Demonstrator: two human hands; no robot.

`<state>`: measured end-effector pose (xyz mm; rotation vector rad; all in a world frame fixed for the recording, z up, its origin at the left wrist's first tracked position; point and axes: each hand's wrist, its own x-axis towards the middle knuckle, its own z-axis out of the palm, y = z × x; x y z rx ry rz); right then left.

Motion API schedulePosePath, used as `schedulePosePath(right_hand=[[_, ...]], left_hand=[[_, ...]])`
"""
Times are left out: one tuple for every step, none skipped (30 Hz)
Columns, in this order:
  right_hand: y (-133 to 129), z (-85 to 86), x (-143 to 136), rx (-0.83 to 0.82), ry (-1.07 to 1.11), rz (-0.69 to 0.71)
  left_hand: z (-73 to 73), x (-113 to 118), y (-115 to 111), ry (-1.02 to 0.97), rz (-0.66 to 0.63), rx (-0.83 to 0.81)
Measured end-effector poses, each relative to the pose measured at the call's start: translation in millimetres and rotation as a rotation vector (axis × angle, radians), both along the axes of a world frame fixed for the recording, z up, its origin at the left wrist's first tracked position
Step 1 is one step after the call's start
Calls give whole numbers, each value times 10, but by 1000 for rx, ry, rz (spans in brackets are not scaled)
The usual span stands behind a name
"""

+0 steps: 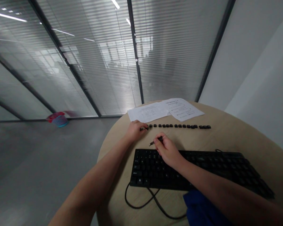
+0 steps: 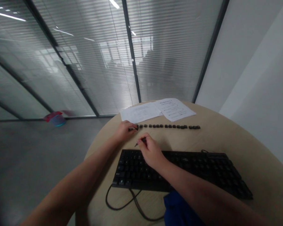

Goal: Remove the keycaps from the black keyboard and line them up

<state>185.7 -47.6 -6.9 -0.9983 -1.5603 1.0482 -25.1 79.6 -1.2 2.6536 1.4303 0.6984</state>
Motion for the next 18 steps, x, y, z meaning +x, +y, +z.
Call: schedulePosePath(right_hand=[[-5,6,-1,-3,-5,0],[-9,10,-1,-5,-7,3],[-13,13,-1,-7,-6,6],[-15,13,-1,-8,-4,10],[-16,11,1,-10,-2,13],[-15,7,2,-15,-2,17],[-14,1,5,-20,-2,20],[-11,-6,8,-23,-3,23],[-8,-15,11,-27,-4,26],[-4,-24,14,-28,-2,27],[0,-32,17,-28,-1,28],[4,-41,20,-26,2,28],[7,-48,22,-23,6,27],[10,-54,24,-22,9,28],[11,-57,25,-20,10,28],[11,-58,26,-19,11,28],[10,-57,26,-21,12,28],[7,-54,26,-23,15,28]], left_hand=[[-24,-8,1,19,4,2],[-38,-16,-1,39,1,0],[-45,-24,-5,56,-4,-5],[-44,-29,-8,69,-6,-9],[-37,-32,-12,79,-5,-12],[-27,-33,-15,90,-3,-14],[-15,-32,-18,104,-1,-15],[-3,-31,-21,120,2,-13],[8,-29,-23,136,9,-10],[14,-29,-25,151,14,-6],[16,-31,-27,161,17,-1],[14,-35,-28,166,19,5],[7,-42,-28,166,17,10],[-3,-50,-26,161,14,15],[-15,-59,-23,153,8,20],[-27,-68,-19,144,5,24],[-38,-76,-16,136,3,26],[-46,-83,-12,128,2,27]])
